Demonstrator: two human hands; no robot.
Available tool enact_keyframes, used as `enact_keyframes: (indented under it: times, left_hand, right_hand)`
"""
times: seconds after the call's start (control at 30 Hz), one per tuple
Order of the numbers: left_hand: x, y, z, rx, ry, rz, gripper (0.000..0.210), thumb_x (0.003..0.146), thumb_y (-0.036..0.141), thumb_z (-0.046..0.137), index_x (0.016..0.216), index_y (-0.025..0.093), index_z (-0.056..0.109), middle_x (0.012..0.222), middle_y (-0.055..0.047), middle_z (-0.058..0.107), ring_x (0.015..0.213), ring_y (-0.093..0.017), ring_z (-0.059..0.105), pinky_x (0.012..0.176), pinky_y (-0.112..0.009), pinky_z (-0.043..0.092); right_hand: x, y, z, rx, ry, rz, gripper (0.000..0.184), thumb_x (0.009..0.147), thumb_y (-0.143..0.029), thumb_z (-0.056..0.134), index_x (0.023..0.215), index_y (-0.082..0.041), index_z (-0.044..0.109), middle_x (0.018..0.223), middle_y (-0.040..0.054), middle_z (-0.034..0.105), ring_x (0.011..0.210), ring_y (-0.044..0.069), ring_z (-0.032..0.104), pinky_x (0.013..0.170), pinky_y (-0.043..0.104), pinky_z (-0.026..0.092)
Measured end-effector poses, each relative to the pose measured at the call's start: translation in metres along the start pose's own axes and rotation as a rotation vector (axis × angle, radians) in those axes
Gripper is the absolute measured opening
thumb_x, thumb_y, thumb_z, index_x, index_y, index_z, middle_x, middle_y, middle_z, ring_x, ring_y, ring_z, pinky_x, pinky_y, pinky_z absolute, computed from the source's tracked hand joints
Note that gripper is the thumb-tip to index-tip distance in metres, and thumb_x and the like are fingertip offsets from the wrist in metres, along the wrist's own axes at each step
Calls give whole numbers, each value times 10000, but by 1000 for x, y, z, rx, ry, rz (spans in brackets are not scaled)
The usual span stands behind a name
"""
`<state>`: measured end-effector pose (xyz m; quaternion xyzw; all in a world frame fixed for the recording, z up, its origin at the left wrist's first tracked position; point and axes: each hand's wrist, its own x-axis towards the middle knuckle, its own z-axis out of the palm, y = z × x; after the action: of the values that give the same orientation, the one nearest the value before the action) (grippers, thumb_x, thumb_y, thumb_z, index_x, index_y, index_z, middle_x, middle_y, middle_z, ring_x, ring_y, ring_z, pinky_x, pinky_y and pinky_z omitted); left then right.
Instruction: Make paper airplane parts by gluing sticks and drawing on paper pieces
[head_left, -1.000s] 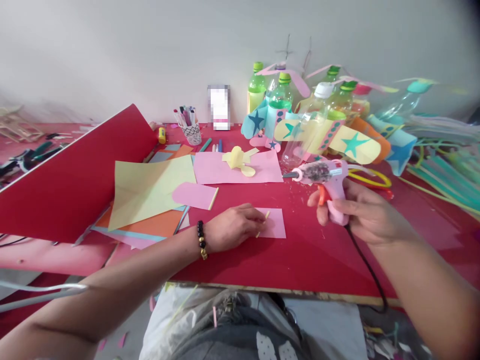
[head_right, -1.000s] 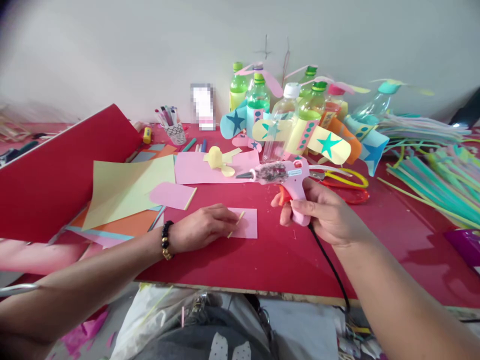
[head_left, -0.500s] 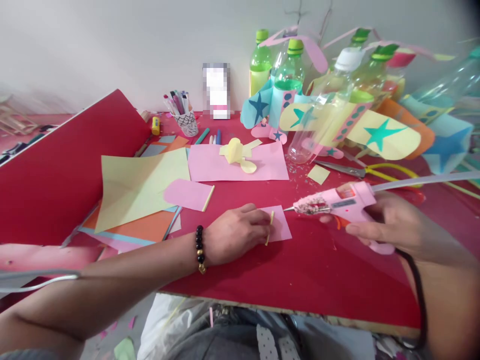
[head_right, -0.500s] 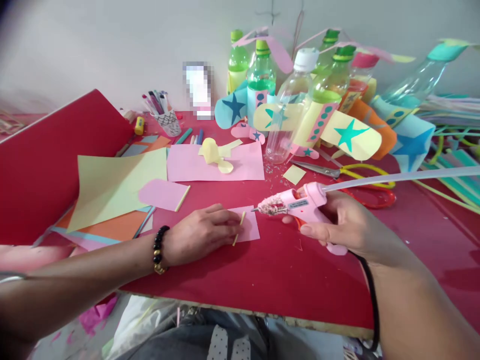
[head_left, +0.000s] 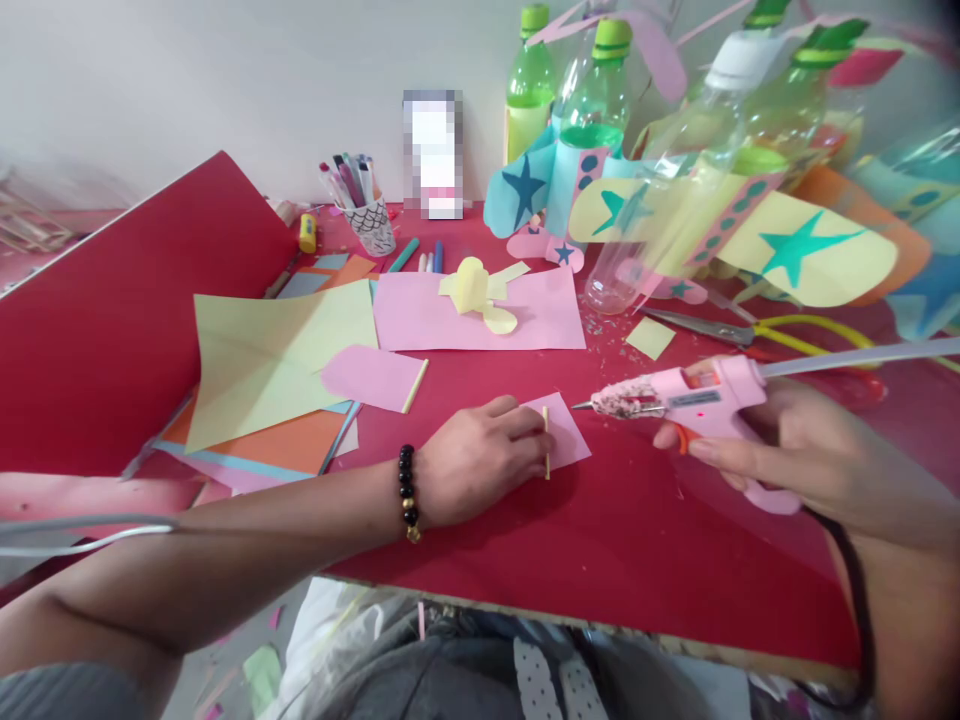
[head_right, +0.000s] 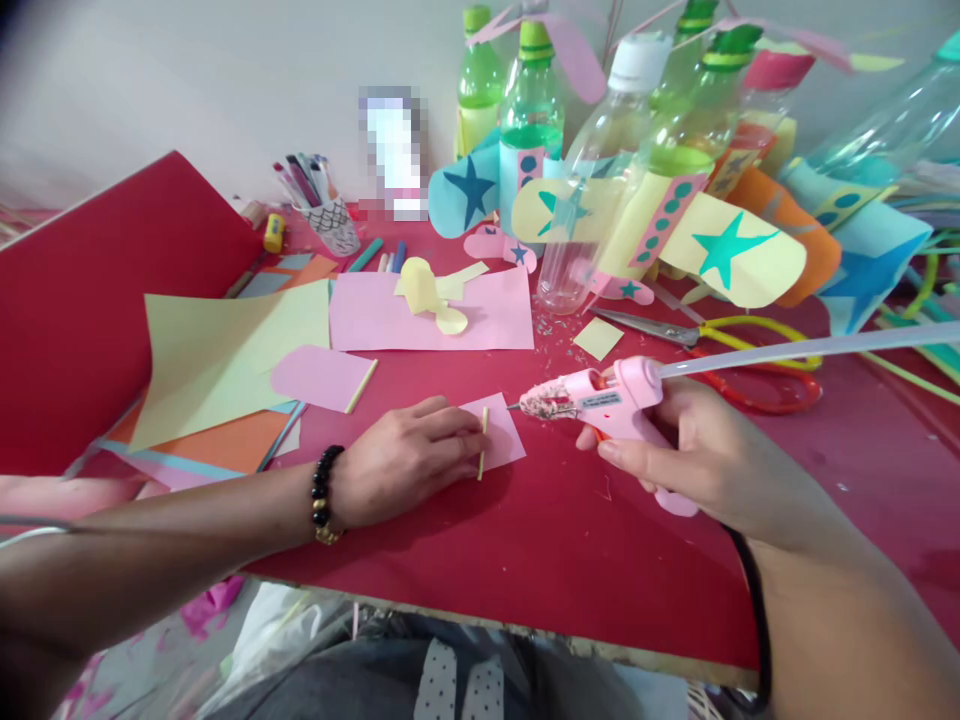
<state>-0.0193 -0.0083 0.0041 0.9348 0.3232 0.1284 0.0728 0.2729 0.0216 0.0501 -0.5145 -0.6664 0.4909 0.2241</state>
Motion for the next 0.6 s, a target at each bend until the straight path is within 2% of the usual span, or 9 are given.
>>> enact_keyframes:
  times: [0.1,0.23,0.37,0.5,0.6]
  left_hand:
    - [5,2,-4,29,-61,-20,283,1018,265,392,996,154,651,1047,-72,644,910,-186,558,853,-338,468]
    - [13,9,-8,-8,-101,-80,253,997,240,426,922,152,651,1001,-79,628,900,-191,555,829,-324,482]
    - [13,17,-4,-68,-55,-109,250,991,192,412,914,145,645,1045,-88,617,979,-190,565,898,-318,479]
    - [1,14,-4,-112,-22,-55,236,988,180,415,995,151,650,1128,-90,619,1016,-187,580,931,-328,475]
    - [-11,7,-9,-168,-61,26,213,963,155,448,1027,162,650,1178,-93,619,1051,-189,584,958,-342,466]
  right_hand:
    - [1,3,-1,38,-13,27,256,717,-445,754,868,-250,686,385,-53,452,318,107,367,284,245,210]
    - [3,7,-1,54,-25,-1,230,748,-425,738,809,-218,657,421,-36,538,361,118,464,346,238,314]
    - [5,10,-1,42,-27,-24,280,770,-418,728,666,-203,582,455,-23,571,417,120,515,407,237,364]
    - [6,12,-2,59,-19,-33,280,770,-444,721,699,-200,603,456,-19,578,414,130,516,406,255,358]
    - [7,13,-4,66,-20,-21,268,766,-451,721,742,-204,618,456,-16,577,409,139,508,393,270,339]
